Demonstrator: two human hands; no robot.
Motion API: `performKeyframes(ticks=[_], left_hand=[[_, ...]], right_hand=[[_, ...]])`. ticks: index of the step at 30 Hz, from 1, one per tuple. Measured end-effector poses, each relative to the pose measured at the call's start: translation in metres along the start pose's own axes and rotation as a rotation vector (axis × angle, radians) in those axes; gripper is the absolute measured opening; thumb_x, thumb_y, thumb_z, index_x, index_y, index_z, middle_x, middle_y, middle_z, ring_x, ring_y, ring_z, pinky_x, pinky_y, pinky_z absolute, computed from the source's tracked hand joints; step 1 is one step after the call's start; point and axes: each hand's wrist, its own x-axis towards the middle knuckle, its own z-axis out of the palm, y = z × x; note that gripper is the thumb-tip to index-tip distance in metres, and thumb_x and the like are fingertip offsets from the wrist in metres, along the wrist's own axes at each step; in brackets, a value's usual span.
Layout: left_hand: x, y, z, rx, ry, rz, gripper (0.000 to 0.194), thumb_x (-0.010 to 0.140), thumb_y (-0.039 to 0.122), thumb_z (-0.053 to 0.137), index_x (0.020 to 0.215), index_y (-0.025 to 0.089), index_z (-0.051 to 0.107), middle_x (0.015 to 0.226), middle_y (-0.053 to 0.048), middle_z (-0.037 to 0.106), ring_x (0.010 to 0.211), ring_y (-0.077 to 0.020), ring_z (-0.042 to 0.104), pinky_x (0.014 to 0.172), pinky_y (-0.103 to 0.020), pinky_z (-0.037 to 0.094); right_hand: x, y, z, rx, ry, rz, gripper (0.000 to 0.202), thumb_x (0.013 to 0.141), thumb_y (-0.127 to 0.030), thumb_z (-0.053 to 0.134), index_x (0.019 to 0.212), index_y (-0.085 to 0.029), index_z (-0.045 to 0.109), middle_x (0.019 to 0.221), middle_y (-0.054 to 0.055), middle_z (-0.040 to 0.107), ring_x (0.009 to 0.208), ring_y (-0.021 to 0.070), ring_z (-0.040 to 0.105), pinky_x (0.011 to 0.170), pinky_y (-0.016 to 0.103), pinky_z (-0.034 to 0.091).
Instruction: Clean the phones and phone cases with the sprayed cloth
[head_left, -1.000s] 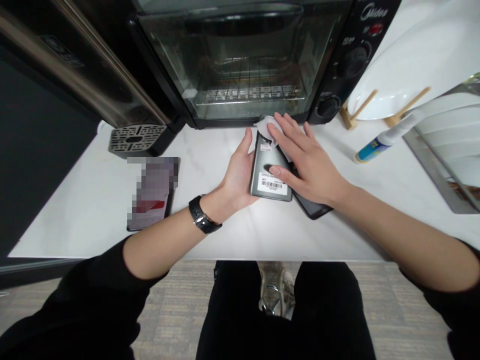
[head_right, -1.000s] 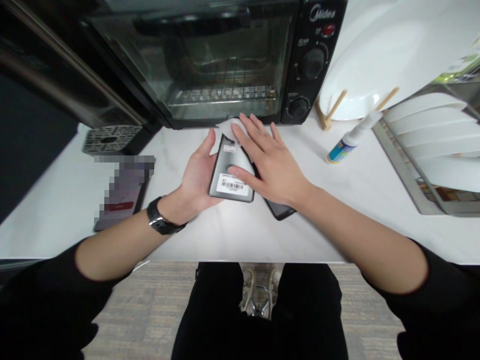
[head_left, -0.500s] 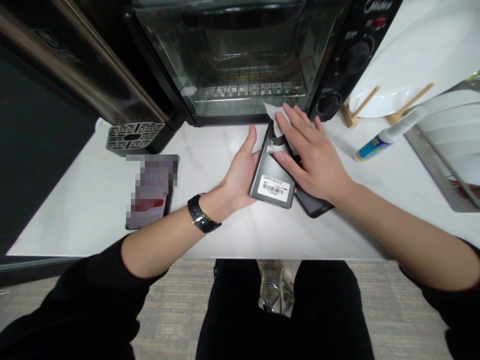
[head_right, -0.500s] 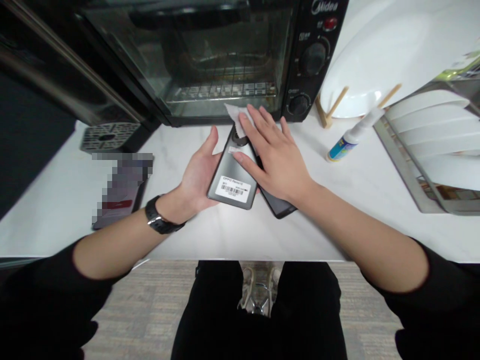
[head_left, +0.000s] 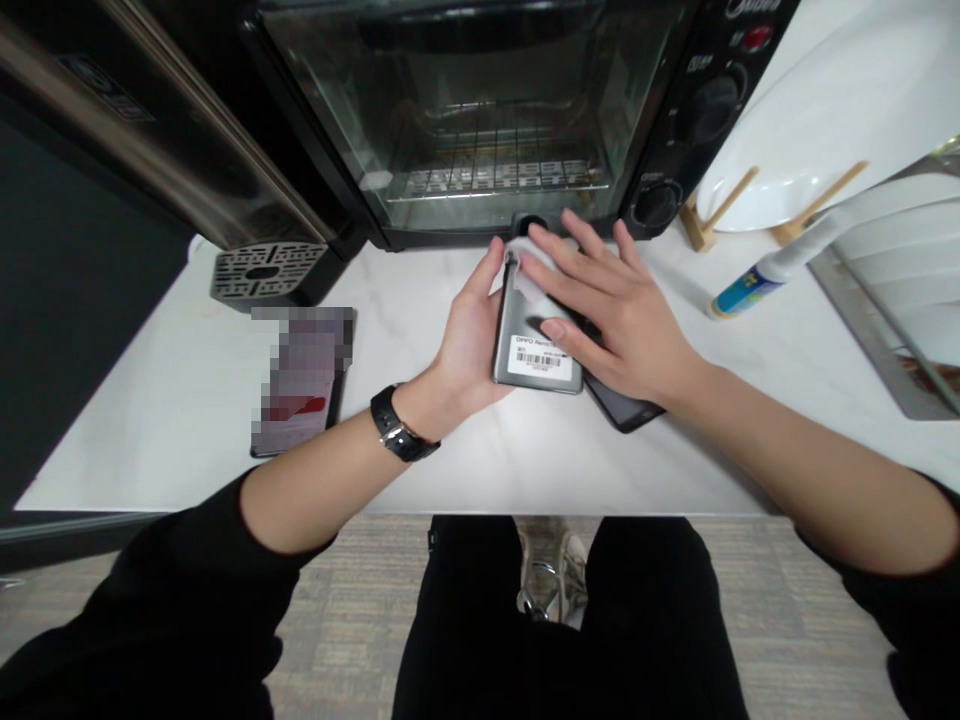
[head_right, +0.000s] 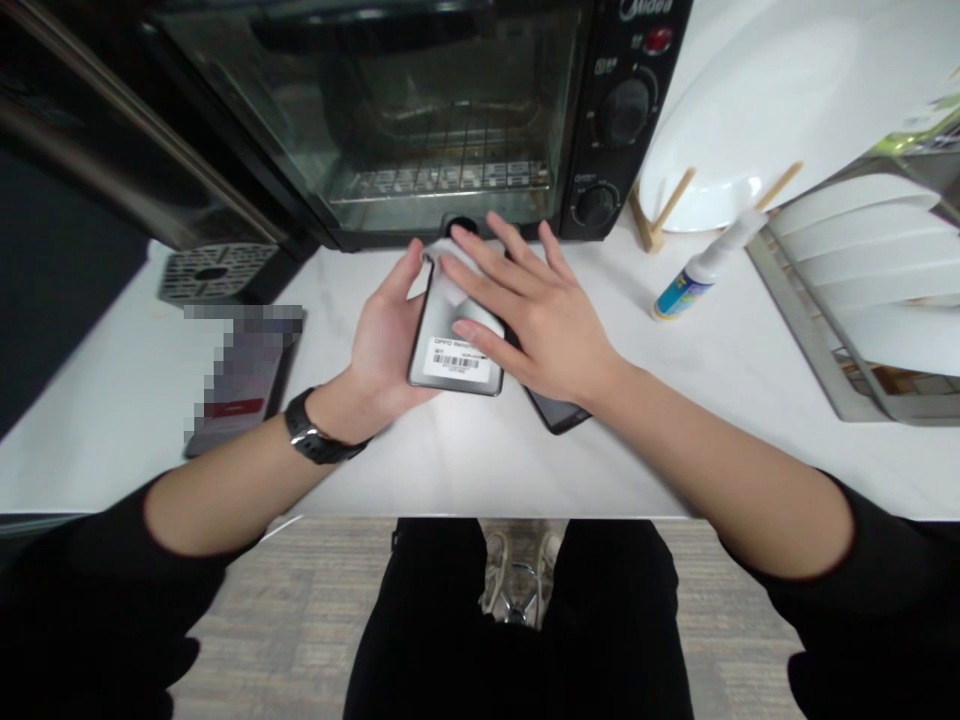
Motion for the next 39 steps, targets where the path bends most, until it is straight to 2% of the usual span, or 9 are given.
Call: performKeyframes(ticks=[2,4,9,12,16,19,27,32,39], left_hand=[[0.001,-0.002,0.0,0.002,-0.006,-0.017,0.053,0.109,0.058,0.038,0.143,0.028,0.064,0.12,-0.001,0.08,0.122,-0.0326,0.074,0.099,-0.042,0.063],[0.002,-0.004,-0.002,0.006,-0.015,-0.017,0.053,0.109,0.059,0.038,0.142,0.027,0.065,0.119,-0.002,0.081,0.122,-0.0327,0.074,0.1,-0.042,0.063],[0.002,-0.002,-0.004,0.002,-0.003,0.047,0.062,0.109,0.064,0.032,0.14,0.023,0.066,0.11,-0.004,0.082,0.119,-0.031,0.075,0.098,-0.042,0.064],[0.001,-0.002,-0.003,-0.003,-0.003,0.048,0.059,0.108,0.063,0.035,0.14,0.025,0.067,0.11,-0.003,0.081,0.119,-0.0311,0.076,0.097,-0.042,0.064],[0.0,-0.004,-0.001,-0.015,-0.006,0.048,0.051,0.109,0.059,0.039,0.141,0.029,0.066,0.117,-0.001,0.081,0.122,-0.0318,0.074,0.099,-0.043,0.062],[0.001,-0.005,-0.001,-0.029,0.005,0.054,0.048,0.109,0.056,0.041,0.141,0.029,0.066,0.118,-0.001,0.08,0.123,-0.032,0.073,0.1,-0.042,0.062],[0.005,-0.002,-0.006,-0.097,0.018,0.024,0.056,0.107,0.063,0.039,0.129,0.023,0.072,0.107,-0.003,0.082,0.111,-0.0306,0.078,0.091,-0.04,0.064],[0.003,-0.005,-0.002,-0.091,0.029,0.038,0.044,0.109,0.053,0.044,0.131,0.026,0.071,0.106,-0.001,0.081,0.112,-0.0285,0.078,0.094,-0.039,0.063],[0.0,-0.005,0.002,-0.122,0.02,-0.046,0.042,0.108,0.053,0.048,0.134,0.028,0.07,0.111,-0.001,0.081,0.117,-0.0307,0.076,0.098,-0.041,0.062]], right_hand=[[0.0,0.004,0.001,-0.023,0.007,0.075,0.074,0.104,-0.068,0.039,0.168,-0.034,0.03,0.177,0.004,0.028,0.166,0.0364,0.019,0.13,0.075,0.013],[-0.001,0.004,0.003,-0.007,-0.014,0.07,0.078,0.102,-0.071,0.041,0.169,-0.032,0.028,0.177,0.005,0.026,0.166,0.0368,0.018,0.13,0.074,0.014],[-0.001,-0.006,0.002,0.117,-0.048,-0.211,0.05,0.107,-0.053,0.047,0.154,-0.037,0.056,0.158,-0.002,0.06,0.158,0.0295,0.04,0.132,0.066,0.023],[-0.001,-0.006,0.001,0.088,0.032,-0.171,0.043,0.108,-0.045,0.045,0.148,-0.038,0.062,0.151,-0.003,0.067,0.156,0.0292,0.045,0.132,0.066,0.023],[-0.002,0.002,0.003,0.012,0.076,0.03,0.056,0.108,-0.051,0.042,0.161,-0.035,0.045,0.17,0.003,0.044,0.163,0.0346,0.029,0.131,0.071,0.018],[-0.003,0.004,0.005,0.033,0.032,0.038,0.064,0.108,-0.054,0.041,0.167,-0.029,0.034,0.176,0.007,0.032,0.165,0.0349,0.023,0.131,0.069,0.018],[-0.005,-0.002,0.005,0.175,-0.075,-0.21,0.058,0.105,-0.018,0.036,0.161,-0.029,0.044,0.161,0.001,0.057,0.157,0.0228,0.042,0.134,0.059,0.026],[-0.003,-0.001,0.003,0.057,0.022,-0.04,0.058,0.103,-0.018,0.035,0.158,-0.033,0.048,0.164,-0.001,0.053,0.161,0.0275,0.036,0.131,0.068,0.022],[-0.001,0.0,0.004,-0.052,0.054,0.126,0.056,0.109,-0.038,0.033,0.164,-0.03,0.039,0.173,0.005,0.04,0.164,0.0331,0.027,0.13,0.069,0.023]])
